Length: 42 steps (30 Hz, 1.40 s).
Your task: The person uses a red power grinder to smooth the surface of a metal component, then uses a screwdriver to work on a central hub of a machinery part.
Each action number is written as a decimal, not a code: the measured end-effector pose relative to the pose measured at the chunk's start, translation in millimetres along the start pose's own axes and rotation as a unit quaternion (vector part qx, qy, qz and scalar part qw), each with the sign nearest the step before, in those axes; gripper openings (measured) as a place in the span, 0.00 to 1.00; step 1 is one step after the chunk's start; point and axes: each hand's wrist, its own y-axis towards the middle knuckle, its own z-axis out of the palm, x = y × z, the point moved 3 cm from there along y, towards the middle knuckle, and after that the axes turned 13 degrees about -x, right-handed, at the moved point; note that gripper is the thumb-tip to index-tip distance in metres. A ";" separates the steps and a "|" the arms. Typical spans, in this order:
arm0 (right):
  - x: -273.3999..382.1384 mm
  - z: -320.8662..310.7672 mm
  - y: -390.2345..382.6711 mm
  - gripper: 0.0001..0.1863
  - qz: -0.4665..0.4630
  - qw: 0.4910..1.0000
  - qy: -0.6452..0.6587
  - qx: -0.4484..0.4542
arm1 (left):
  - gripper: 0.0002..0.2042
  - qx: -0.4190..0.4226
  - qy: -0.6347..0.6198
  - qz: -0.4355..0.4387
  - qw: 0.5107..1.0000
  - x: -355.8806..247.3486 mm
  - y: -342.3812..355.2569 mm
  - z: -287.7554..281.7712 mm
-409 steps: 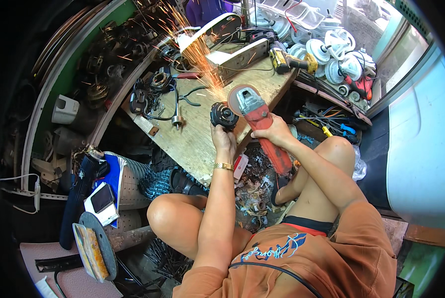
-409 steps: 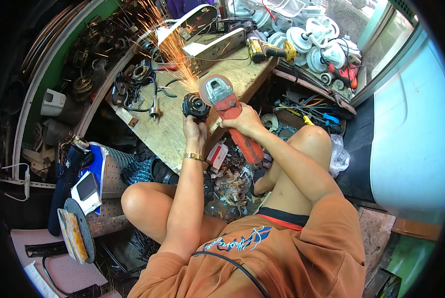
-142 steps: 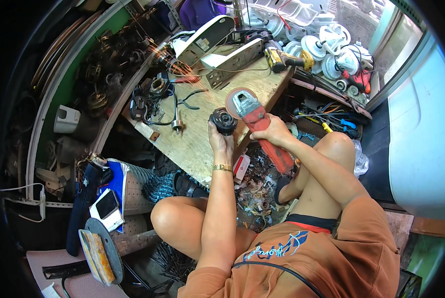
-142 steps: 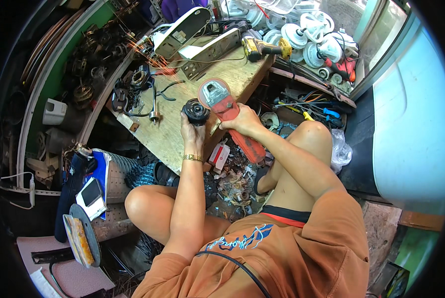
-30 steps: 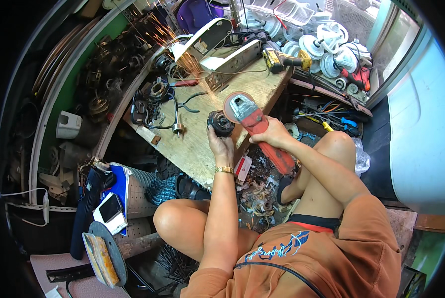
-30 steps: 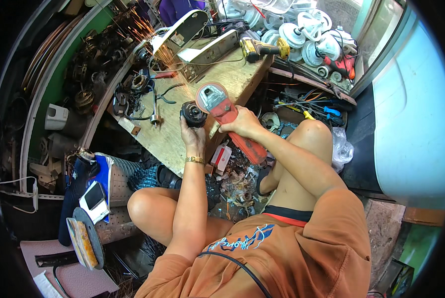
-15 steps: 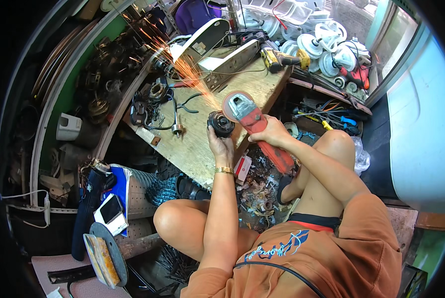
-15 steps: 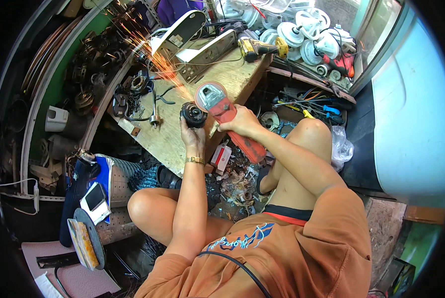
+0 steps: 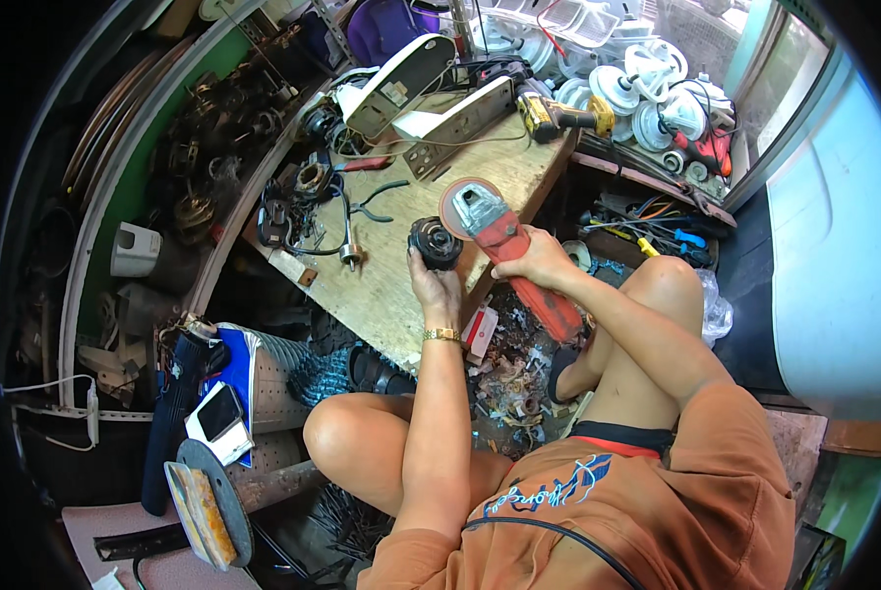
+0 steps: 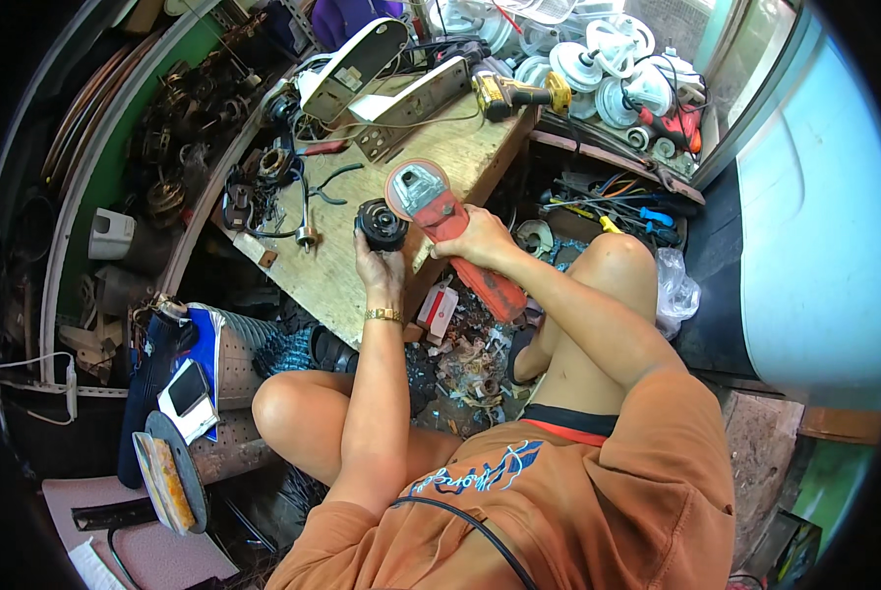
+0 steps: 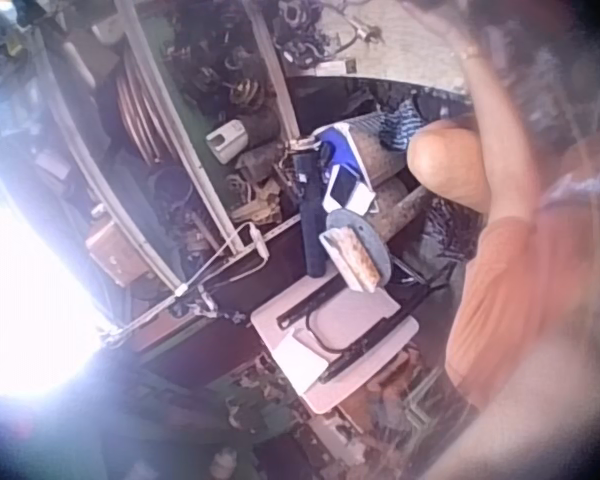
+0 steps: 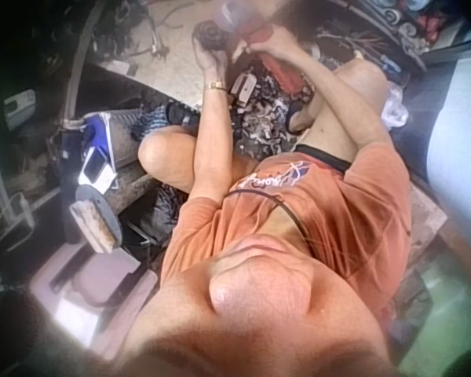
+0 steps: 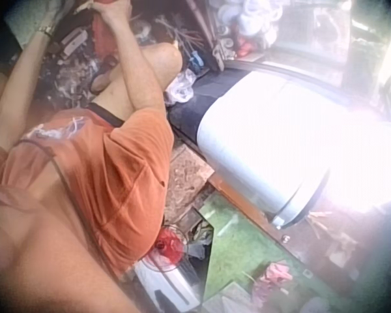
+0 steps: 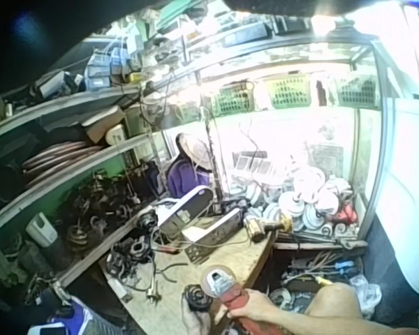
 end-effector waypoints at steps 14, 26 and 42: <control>-4.6 1.8 1.6 0.43 0.017 1.000 -0.007 0.020 | 0.23 0.003 0.000 -0.004 1.000 -1.4 0.6 -2.5; -6.1 1.7 1.7 0.43 0.019 1.000 -0.010 0.014 | 0.22 -0.003 -0.005 -0.006 1.000 -0.7 -2.6 0.3; -7.2 1.0 2.6 0.43 0.006 1.000 -0.015 0.002 | 0.20 0.047 -0.001 -0.051 0.998 7.8 -0.4 1.8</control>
